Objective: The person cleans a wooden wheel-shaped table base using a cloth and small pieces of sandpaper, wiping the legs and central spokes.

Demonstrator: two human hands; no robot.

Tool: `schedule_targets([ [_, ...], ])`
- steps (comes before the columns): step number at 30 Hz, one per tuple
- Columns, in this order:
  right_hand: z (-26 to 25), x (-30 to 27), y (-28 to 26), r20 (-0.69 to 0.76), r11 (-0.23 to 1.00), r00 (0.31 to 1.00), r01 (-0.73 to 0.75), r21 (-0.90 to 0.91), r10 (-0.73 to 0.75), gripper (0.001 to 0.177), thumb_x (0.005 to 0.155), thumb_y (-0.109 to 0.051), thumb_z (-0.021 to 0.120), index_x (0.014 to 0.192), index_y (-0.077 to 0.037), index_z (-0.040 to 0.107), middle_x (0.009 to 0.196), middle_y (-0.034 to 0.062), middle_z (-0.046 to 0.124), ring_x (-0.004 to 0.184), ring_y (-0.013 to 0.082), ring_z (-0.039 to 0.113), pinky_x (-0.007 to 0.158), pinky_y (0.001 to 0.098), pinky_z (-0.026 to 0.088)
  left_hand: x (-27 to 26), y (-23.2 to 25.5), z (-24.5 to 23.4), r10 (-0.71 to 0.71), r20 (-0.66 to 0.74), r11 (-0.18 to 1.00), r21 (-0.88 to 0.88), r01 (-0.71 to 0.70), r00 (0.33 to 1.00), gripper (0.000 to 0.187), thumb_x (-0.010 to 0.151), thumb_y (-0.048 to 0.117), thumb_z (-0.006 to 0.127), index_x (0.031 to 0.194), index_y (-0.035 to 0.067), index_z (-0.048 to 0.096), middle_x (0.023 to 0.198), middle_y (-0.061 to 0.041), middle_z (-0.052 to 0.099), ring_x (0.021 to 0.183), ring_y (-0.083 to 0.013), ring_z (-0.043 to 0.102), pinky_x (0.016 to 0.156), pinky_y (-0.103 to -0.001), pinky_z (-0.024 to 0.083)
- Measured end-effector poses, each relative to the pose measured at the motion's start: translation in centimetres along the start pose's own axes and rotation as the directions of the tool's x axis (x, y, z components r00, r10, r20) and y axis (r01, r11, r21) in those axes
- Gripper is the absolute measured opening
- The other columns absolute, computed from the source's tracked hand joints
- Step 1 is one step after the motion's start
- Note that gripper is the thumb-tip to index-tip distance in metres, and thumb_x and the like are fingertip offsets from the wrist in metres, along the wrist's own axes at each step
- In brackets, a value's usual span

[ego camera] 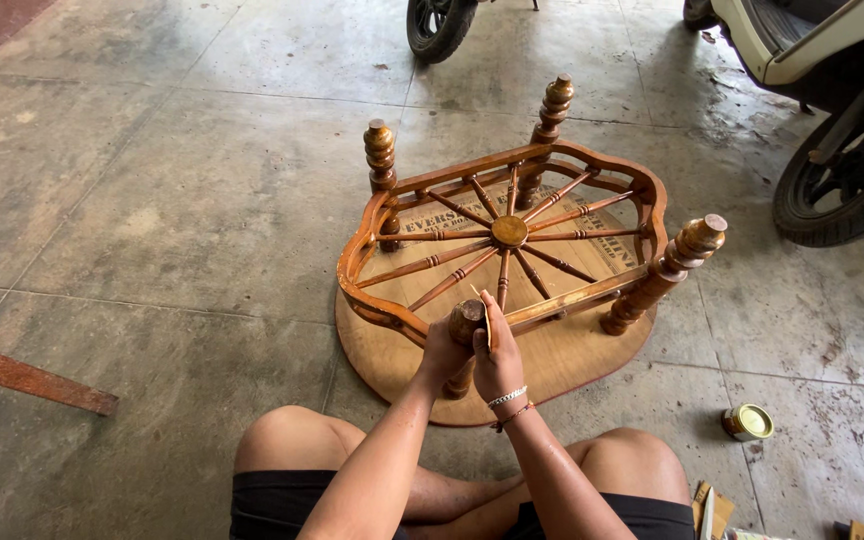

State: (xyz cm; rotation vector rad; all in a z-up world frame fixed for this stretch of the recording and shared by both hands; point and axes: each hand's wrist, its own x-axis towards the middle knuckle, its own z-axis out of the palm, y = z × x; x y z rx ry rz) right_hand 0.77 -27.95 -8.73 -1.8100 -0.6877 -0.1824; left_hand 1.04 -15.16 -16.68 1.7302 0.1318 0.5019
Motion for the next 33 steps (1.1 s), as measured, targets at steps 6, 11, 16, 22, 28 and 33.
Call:
schedule_targets([
  [6,0.0,-2.4,-2.0,-0.053,0.942,0.997,0.027,-0.335,-0.048,0.063,0.096,-0.007,0.054,0.156,-0.002,0.038,0.158,0.0181,0.046,0.145,0.0327,0.045,0.121,0.0422,0.035,0.3,-0.4,0.3,-0.008,0.025,0.999,-0.034,0.009,1.0,0.028,0.079,0.011,0.084,0.103,0.004,0.071,0.094,-0.006,0.079,0.087,-0.0101,0.071,0.078,-0.031,0.059],
  [11,0.4,-3.4,-3.5,-0.025,0.799,0.997,0.046,-0.599,-0.076,0.074,0.086,-0.004,0.058,0.155,0.0,0.033,0.16,0.0202,0.04,0.148,0.0308,0.04,0.123,0.0467,0.026,-0.2,0.1,0.4,-0.016,0.017,0.976,-0.217,0.019,1.0,0.029,0.08,0.008,0.082,0.107,0.004,0.071,0.099,-0.005,0.078,0.09,-0.009,0.07,0.081,-0.029,0.059],
  [16,-0.1,-1.0,-2.6,0.081,0.764,0.997,0.064,-0.642,-0.016,0.073,0.089,-0.008,0.059,0.155,0.003,0.03,0.158,0.0224,0.039,0.148,0.031,0.038,0.121,0.0502,0.023,-0.5,0.1,0.4,-0.013,0.011,0.986,-0.169,0.014,1.0,0.03,0.08,0.009,0.082,0.108,0.004,0.071,0.1,-0.005,0.079,0.092,-0.0098,0.072,0.083,-0.029,0.059],
  [22,-2.5,2.2,-1.5,0.271,0.916,0.956,0.005,-0.401,0.113,0.065,0.095,-0.017,0.062,0.153,-0.005,0.036,0.154,0.0177,0.047,0.145,0.0316,0.041,0.126,0.0451,0.03,0.1,-0.2,0.2,0.019,0.046,0.995,-0.095,-0.015,0.999,0.029,0.081,0.008,0.08,0.108,0.004,0.07,0.098,-0.005,0.078,0.091,-0.0107,0.07,0.08,-0.029,0.059],
  [28,-0.4,-2.7,-3.5,0.099,0.864,0.995,0.076,-0.497,-0.031,0.081,0.088,-0.013,0.062,0.156,0.004,0.021,0.159,0.0274,0.036,0.149,0.0373,0.035,0.121,0.0492,0.025,0.0,-0.5,0.3,-0.04,0.044,0.993,-0.109,0.044,0.998,0.027,0.081,0.007,0.081,0.105,0.003,0.07,0.097,-0.005,0.078,0.089,-0.0099,0.071,0.078,-0.029,0.059],
  [33,-0.1,-2.0,-3.3,0.085,0.865,0.994,0.102,-0.49,-0.069,0.079,0.093,-0.018,0.062,0.156,0.006,0.02,0.159,0.0287,0.035,0.148,0.0388,0.034,0.121,0.0496,0.024,-0.1,-0.6,0.3,-0.113,0.04,0.969,-0.215,0.119,0.993,0.023,0.085,0.01,0.078,0.107,0.004,0.071,0.1,-0.003,0.077,0.091,-0.0087,0.069,0.081,-0.029,0.059],
])
